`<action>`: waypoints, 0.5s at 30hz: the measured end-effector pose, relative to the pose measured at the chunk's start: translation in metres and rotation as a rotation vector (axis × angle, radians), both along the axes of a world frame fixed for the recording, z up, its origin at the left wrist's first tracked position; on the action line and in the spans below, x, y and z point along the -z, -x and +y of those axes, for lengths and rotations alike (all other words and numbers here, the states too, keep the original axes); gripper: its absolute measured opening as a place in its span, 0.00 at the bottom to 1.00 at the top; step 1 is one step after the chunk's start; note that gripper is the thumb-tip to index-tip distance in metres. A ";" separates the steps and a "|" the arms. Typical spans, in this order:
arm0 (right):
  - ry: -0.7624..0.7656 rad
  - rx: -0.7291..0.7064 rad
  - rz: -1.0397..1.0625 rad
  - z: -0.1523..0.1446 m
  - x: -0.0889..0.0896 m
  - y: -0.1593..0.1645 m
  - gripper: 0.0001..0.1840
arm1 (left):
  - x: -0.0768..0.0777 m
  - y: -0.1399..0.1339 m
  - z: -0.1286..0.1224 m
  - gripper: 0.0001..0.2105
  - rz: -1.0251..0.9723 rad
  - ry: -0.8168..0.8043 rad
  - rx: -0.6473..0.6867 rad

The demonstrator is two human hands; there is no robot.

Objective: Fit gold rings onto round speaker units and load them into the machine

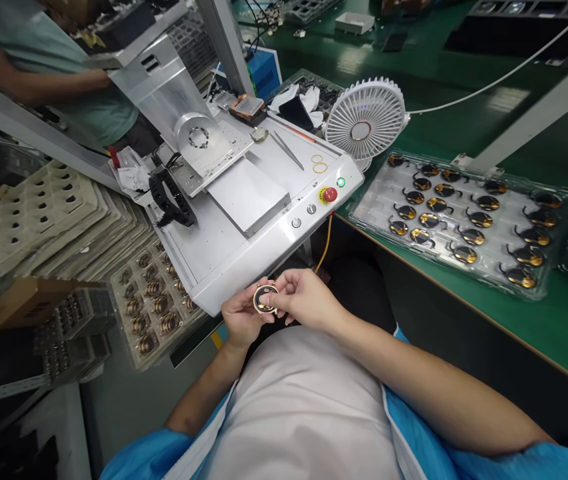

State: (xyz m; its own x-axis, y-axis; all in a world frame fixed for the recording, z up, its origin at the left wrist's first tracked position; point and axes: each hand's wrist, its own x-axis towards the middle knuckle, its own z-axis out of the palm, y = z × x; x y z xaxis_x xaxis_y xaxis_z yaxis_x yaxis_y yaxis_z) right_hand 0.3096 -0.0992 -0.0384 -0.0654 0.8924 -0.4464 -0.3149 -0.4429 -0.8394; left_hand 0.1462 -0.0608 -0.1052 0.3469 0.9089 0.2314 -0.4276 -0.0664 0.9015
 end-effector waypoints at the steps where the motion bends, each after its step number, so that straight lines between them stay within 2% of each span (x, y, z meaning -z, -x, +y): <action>1: 0.001 -0.002 0.009 -0.001 0.003 -0.001 0.29 | 0.001 0.000 -0.001 0.27 0.011 -0.013 0.001; 5: -0.003 0.035 0.118 -0.003 0.011 0.004 0.32 | 0.005 0.002 -0.003 0.28 0.089 -0.024 -0.030; 9: -0.005 0.073 0.131 0.003 0.011 0.012 0.33 | 0.001 0.004 -0.001 0.26 0.107 -0.005 -0.069; 13: -0.023 -0.080 0.030 0.031 0.004 -0.004 0.32 | -0.011 0.004 0.005 0.23 0.082 0.049 -0.129; 15: -0.057 0.027 -0.066 0.055 -0.002 -0.023 0.31 | -0.018 0.003 0.008 0.22 0.059 0.082 -0.088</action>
